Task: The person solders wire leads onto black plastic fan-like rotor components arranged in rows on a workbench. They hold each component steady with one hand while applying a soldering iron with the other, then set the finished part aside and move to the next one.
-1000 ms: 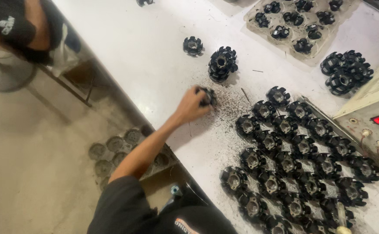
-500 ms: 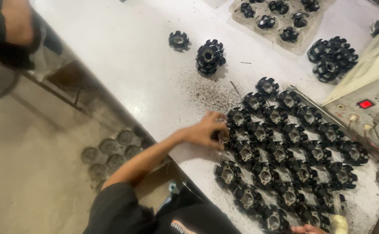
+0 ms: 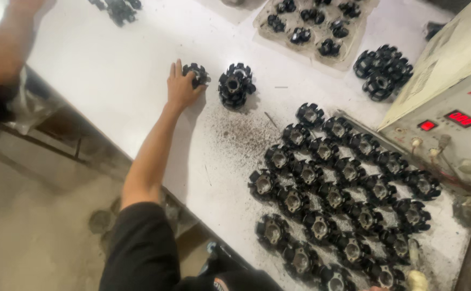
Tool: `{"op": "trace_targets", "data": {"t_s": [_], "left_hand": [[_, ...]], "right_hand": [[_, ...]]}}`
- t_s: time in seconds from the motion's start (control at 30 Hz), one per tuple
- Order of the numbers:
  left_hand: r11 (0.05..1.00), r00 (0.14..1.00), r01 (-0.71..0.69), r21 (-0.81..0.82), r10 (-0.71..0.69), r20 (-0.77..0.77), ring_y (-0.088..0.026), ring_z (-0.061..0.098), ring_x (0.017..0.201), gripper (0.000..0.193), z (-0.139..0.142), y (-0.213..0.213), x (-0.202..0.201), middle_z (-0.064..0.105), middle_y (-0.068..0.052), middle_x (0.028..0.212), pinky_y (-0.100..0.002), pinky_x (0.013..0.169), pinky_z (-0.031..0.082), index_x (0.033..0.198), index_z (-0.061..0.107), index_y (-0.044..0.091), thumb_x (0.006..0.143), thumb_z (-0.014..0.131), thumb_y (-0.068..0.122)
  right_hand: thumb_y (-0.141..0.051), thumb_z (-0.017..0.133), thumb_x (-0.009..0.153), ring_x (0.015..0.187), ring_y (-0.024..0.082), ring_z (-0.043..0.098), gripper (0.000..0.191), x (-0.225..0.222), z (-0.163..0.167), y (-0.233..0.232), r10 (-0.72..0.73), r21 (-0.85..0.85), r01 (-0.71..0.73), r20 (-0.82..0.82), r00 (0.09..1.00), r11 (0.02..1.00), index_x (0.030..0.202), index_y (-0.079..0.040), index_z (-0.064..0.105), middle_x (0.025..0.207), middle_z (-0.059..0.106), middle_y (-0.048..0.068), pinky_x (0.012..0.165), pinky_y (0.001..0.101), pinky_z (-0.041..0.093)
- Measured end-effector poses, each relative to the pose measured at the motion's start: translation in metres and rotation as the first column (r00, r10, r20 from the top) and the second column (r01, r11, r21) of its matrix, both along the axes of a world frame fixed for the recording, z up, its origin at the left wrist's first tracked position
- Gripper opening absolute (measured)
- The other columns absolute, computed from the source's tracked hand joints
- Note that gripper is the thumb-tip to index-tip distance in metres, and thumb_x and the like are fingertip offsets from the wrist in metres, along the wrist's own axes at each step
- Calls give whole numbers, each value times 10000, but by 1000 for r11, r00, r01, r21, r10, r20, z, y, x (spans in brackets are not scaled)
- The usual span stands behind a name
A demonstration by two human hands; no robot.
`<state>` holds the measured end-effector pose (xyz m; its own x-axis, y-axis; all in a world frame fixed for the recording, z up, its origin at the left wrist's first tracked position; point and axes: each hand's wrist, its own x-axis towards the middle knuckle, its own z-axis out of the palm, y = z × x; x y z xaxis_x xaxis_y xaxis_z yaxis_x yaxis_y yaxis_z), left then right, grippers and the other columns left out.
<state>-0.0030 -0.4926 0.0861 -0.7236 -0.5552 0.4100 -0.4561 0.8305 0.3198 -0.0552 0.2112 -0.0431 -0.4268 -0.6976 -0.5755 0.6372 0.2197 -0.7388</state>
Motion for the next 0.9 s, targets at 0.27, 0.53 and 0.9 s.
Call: {"op": "trace_targets", "data": {"t_s": [0.27, 0.53, 0.9], "left_hand": [[899, 948, 315, 305, -312, -60, -419, 494, 1295, 437, -76, 86, 129, 593, -214, 1350, -575, 1078, 437, 1117, 793, 114, 815, 796, 430], [657, 738, 635, 407, -671, -70, -368, 527, 1321, 405, -98, 228, 156, 492, -209, 1455, -488, 1139, 486, 973, 730, 39, 731, 858, 337], [967, 957, 232, -105, -246, -151, -445, 457, 1273, 518, -28, 82, -14, 493, -269, 1420, -557, 1011, 425, 1095, 686, 45, 740, 912, 349]], "right_hand": [[-204, 446, 1099, 1111, 387, 704, 357, 45, 23, 13, -187, -234, 150, -144, 972, 961, 1428, -65, 459, 1215, 663, 326, 960, 586, 567], [58, 636, 1191, 891, 271, 749, 342, 114, 13, -40, -745, -607, 455, -624, 235, 652, 1338, -118, 381, 966, 723, 251, 778, 504, 651], [-210, 576, 1006, 826, 278, 758, 432, 74, 14, -31, -561, -426, 370, -553, 615, 826, 1395, -74, 446, 1088, 696, 270, 730, 421, 629]]}}
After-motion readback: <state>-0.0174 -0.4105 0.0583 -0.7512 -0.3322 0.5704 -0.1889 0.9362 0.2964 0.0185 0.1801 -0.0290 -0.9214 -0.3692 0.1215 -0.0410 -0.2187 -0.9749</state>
